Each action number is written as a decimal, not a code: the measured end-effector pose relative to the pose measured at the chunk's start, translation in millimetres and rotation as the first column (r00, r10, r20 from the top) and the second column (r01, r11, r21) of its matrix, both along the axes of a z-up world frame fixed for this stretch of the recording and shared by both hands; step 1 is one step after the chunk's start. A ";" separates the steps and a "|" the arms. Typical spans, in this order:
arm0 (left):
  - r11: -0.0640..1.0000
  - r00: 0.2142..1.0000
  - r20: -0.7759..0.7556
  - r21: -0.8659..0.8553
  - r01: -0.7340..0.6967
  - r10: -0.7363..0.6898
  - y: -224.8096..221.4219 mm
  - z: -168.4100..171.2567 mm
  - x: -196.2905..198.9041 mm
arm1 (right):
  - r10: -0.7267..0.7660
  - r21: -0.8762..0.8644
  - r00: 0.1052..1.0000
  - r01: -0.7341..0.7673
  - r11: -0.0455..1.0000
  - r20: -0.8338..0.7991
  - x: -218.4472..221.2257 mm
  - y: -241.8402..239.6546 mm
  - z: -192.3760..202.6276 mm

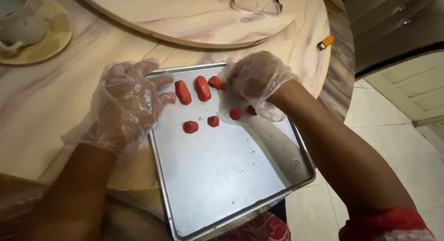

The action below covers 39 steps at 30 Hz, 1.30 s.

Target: Shaping small pieces of red dough into logs and arranging them in rows on a metal baking tray.

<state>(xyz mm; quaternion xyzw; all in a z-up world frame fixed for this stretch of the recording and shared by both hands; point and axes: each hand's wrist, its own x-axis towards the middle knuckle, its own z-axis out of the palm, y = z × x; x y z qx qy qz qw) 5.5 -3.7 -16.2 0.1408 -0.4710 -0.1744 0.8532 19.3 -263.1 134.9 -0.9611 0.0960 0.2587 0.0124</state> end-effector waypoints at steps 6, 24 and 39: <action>0.991 0.949 -0.313 0.112 0.074 -0.035 5.7 1.5 -1.1 | 0.338 -0.281 0.885 -0.430 0.858 -0.321 33.1 -17.3 -46.2; 0.993 0.998 -0.022 -0.100 -0.066 0.064 -8.6 4.1 -12.1 | -0.281 0.316 0.944 0.323 0.892 -0.171 -23.6 72.8 41.4; 0.993 0.998 -0.027 -0.100 -0.056 0.054 -7.6 -1.2 -7.6 | 0.171 0.312 0.901 -0.309 0.898 0.400 -58.0 -18.0 48.6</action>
